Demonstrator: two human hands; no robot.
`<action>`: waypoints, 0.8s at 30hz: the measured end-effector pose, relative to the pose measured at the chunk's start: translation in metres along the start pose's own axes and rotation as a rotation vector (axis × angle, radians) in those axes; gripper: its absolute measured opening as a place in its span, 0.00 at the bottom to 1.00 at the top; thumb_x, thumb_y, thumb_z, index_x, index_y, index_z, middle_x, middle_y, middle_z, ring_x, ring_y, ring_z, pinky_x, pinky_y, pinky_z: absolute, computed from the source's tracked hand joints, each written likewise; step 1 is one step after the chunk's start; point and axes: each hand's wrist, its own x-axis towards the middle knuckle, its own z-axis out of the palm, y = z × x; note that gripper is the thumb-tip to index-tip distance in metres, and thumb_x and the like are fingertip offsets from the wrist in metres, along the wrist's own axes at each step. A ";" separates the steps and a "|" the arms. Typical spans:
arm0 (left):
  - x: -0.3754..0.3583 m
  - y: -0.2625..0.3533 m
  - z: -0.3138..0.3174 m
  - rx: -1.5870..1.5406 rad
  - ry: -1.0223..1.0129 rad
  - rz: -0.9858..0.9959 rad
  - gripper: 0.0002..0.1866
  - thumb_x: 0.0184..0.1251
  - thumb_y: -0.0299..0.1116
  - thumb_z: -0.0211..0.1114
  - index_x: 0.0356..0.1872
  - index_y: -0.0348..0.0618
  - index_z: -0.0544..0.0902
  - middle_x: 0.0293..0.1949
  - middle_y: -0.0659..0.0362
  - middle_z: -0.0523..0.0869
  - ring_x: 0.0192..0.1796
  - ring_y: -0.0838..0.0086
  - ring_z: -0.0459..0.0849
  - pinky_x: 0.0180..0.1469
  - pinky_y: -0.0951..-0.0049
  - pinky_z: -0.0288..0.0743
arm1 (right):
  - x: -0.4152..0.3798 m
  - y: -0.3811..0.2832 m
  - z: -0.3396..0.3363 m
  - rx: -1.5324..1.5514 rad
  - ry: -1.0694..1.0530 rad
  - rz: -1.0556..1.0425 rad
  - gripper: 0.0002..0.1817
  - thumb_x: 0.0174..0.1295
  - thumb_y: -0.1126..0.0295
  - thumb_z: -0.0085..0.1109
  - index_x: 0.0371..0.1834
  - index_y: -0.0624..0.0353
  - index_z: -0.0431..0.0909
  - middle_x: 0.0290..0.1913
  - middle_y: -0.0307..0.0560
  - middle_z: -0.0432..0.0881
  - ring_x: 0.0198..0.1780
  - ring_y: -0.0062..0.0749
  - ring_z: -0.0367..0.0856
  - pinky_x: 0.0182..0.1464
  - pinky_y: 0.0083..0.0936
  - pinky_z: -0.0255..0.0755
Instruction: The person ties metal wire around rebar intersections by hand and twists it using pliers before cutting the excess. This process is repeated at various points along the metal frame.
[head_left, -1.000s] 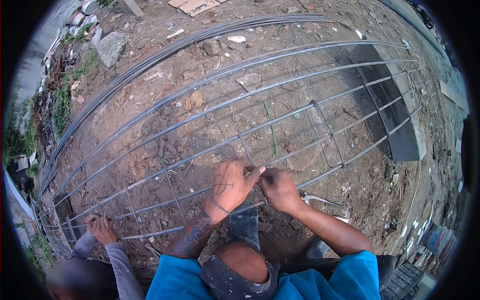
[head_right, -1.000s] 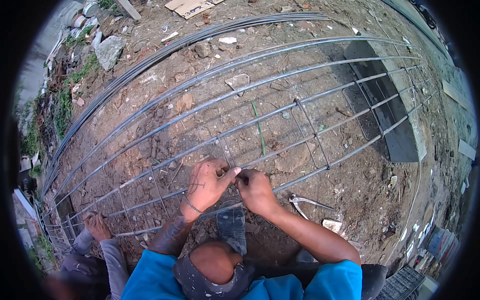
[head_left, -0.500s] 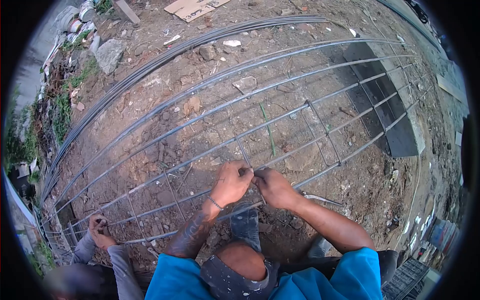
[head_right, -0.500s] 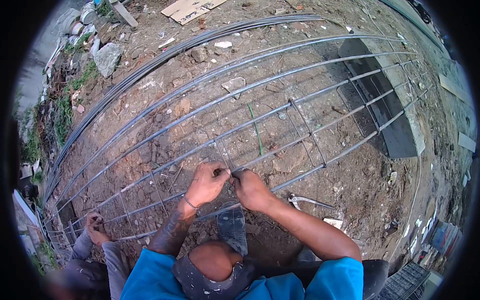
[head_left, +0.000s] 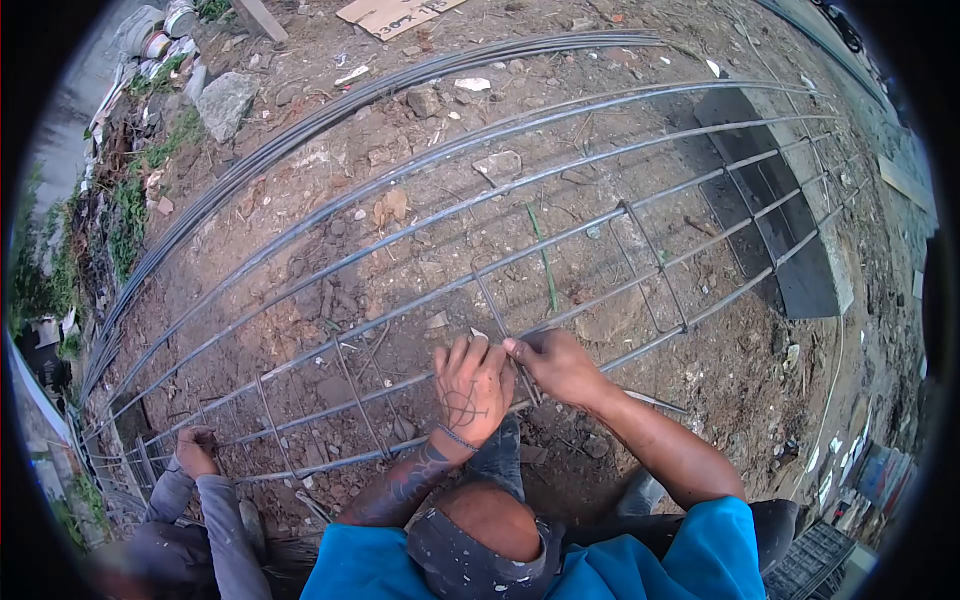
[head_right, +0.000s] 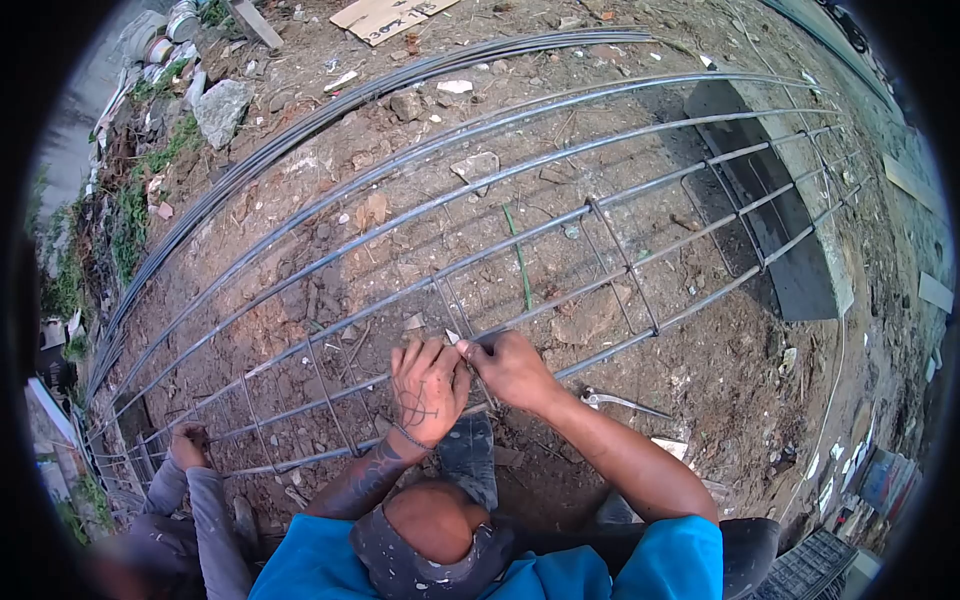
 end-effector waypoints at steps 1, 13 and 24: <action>-0.005 -0.003 0.004 -0.001 -0.003 -0.003 0.05 0.51 0.29 0.66 0.28 0.42 0.79 0.33 0.56 0.76 0.41 0.60 0.76 0.44 0.58 0.64 | 0.001 0.002 0.004 0.000 -0.003 0.003 0.18 0.65 0.60 0.57 0.35 0.69 0.82 0.28 0.68 0.79 0.33 0.63 0.79 0.38 0.43 0.72; 0.051 -0.071 -0.002 -0.839 -1.120 -0.771 0.14 0.73 0.34 0.51 0.40 0.33 0.79 0.30 0.55 0.83 0.27 0.69 0.82 0.26 0.66 0.76 | -0.001 0.011 0.027 -0.048 0.270 -0.154 0.15 0.65 0.64 0.59 0.33 0.70 0.83 0.23 0.65 0.79 0.27 0.56 0.81 0.33 0.42 0.71; 0.064 -0.069 0.016 -1.097 -0.997 -0.871 0.11 0.70 0.33 0.57 0.40 0.33 0.82 0.31 0.57 0.85 0.28 0.74 0.82 0.27 0.74 0.77 | 0.001 0.023 0.033 -0.108 0.360 -0.299 0.13 0.64 0.69 0.58 0.29 0.71 0.81 0.22 0.65 0.79 0.24 0.58 0.80 0.30 0.45 0.73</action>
